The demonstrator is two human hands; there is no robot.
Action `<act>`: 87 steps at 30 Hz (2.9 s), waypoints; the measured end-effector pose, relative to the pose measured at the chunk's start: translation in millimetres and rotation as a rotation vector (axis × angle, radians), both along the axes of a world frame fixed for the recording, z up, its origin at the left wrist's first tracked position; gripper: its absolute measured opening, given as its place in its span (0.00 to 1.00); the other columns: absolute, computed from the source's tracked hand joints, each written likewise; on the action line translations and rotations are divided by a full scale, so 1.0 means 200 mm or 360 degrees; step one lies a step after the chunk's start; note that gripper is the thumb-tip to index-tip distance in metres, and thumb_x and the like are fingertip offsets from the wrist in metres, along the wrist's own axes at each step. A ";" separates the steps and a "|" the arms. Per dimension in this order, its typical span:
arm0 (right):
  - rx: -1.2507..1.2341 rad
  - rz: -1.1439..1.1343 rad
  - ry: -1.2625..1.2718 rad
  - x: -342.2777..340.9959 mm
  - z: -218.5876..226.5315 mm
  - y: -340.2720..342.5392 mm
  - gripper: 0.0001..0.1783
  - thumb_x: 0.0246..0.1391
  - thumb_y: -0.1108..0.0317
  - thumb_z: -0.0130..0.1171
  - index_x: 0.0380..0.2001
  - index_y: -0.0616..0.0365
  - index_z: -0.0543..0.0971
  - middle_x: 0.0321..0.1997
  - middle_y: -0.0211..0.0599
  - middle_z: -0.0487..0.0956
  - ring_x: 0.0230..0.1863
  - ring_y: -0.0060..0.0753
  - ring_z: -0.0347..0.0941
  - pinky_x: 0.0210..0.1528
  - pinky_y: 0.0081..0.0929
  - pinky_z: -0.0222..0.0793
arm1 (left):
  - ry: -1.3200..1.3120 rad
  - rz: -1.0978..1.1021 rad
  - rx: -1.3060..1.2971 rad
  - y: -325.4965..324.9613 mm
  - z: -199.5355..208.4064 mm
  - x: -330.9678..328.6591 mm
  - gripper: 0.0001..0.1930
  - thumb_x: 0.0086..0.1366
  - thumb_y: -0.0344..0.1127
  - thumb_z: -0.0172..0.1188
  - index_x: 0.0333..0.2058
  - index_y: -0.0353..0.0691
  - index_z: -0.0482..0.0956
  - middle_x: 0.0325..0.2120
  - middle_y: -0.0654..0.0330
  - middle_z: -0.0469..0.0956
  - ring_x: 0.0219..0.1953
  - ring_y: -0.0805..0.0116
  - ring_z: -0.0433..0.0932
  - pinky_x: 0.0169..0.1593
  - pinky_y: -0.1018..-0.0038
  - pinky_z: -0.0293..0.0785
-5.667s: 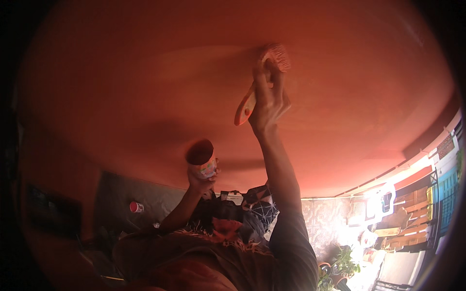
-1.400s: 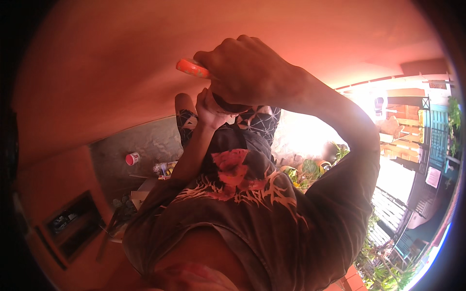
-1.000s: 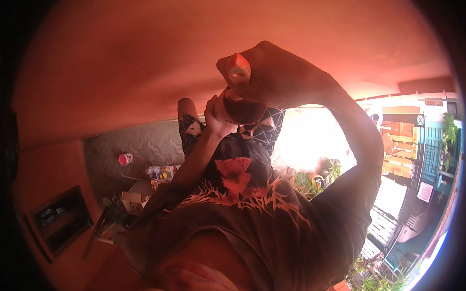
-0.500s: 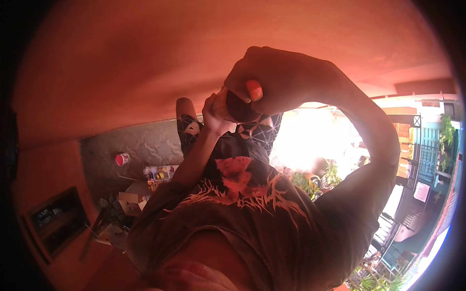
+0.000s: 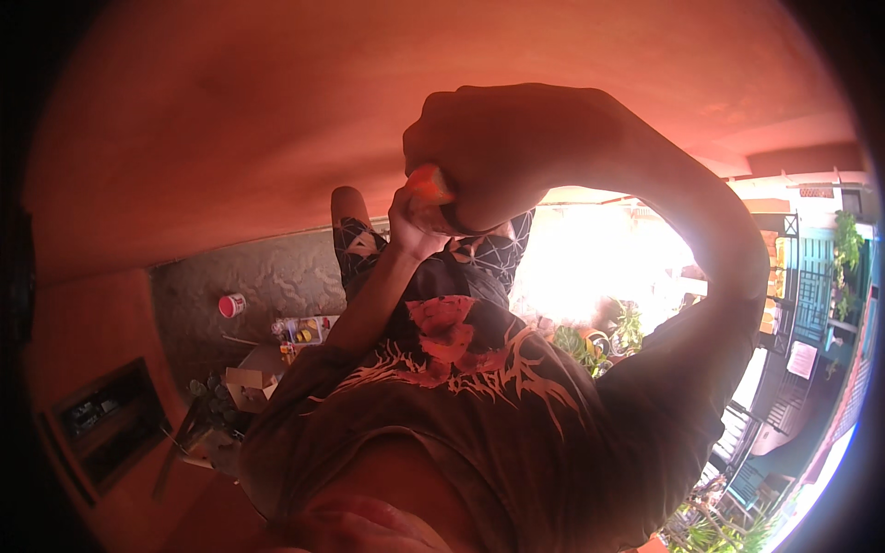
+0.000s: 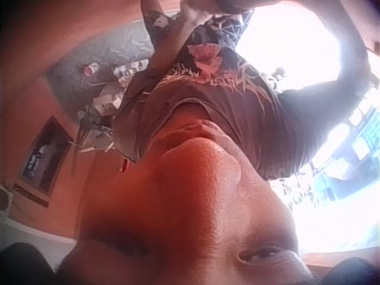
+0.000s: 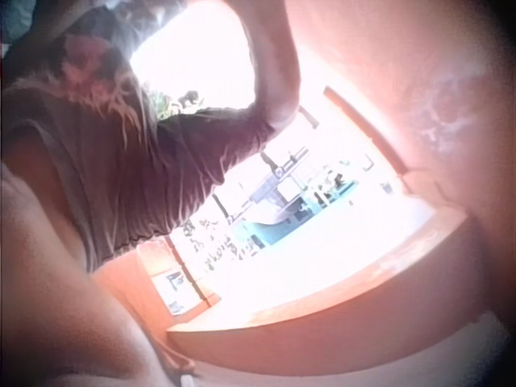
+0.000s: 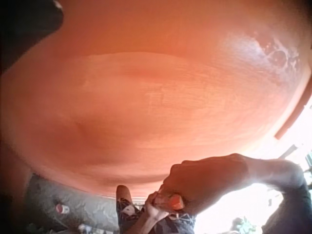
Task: The person paints a ceiling with red paint using a brush and a small container. They repeatedly dip the brush into the container and apply paint in broad strokes across the ceiling surface.
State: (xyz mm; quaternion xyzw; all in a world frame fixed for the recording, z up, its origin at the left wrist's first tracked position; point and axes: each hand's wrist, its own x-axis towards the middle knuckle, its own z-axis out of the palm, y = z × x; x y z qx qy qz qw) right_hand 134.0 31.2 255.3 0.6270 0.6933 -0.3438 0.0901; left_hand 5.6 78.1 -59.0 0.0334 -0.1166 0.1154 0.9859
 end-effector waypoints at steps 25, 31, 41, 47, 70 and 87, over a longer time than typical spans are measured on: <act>0.1167 -0.1232 0.2011 0.39 -0.54 -0.22 0.07 0.62 0.71 0.55 0.32 0.64 0.74 0.35 0.42 0.79 0.21 0.27 0.75 0.17 0.22 0.66 | 0.0498 0.0292 0.0081 0.15 0.07 -0.03 0.36 0.68 0.69 0.41 0.59 0.46 0.71 0.48 0.54 0.76 0.38 0.56 0.78 0.30 0.61 0.72; 0.1164 -0.1394 0.2774 0.36 -0.82 -0.19 0.07 0.67 0.63 0.51 0.36 0.52 0.69 0.36 0.37 0.77 0.33 0.24 0.69 0.26 0.19 0.60 | 0.0464 0.0396 0.0090 0.20 0.08 -0.03 0.36 0.68 0.69 0.41 0.60 0.46 0.71 0.51 0.53 0.78 0.41 0.54 0.81 0.28 0.61 0.76; 0.0965 -0.1408 0.3413 0.25 -1.07 -0.05 0.11 0.63 0.65 0.61 0.46 0.51 0.72 0.52 0.40 0.76 0.51 0.42 0.79 0.41 0.38 0.82 | 0.0435 0.0453 0.0248 0.32 0.16 -0.05 0.34 0.68 0.68 0.41 0.58 0.47 0.72 0.50 0.56 0.77 0.39 0.58 0.79 0.27 0.65 0.72; 0.0964 -0.1308 0.3786 0.15 -0.98 0.04 0.10 0.63 0.70 0.60 0.46 0.53 0.72 0.54 0.43 0.74 0.51 0.47 0.79 0.46 0.39 0.86 | 0.0328 0.0416 0.0328 0.37 0.21 -0.07 0.32 0.70 0.65 0.42 0.61 0.49 0.70 0.50 0.56 0.77 0.43 0.56 0.79 0.32 0.65 0.73; 0.2765 -0.0495 0.1487 -0.28 -0.13 0.59 0.01 0.61 0.77 0.61 0.36 0.63 0.80 0.40 0.39 0.84 0.40 0.21 0.78 0.37 0.18 0.72 | 0.0478 0.0914 0.0090 0.60 0.14 -0.46 0.33 0.64 0.67 0.47 0.56 0.47 0.72 0.43 0.57 0.78 0.44 0.47 0.74 0.28 0.69 0.70; 0.3599 -0.1540 0.0130 0.59 -0.31 -0.23 0.08 0.62 0.73 0.58 0.39 0.69 0.80 0.40 0.42 0.82 0.45 0.36 0.79 0.52 0.33 0.74 | 0.0461 0.0731 0.0110 0.63 0.14 -0.37 0.29 0.66 0.64 0.48 0.55 0.50 0.71 0.45 0.57 0.76 0.42 0.49 0.75 0.27 0.68 0.68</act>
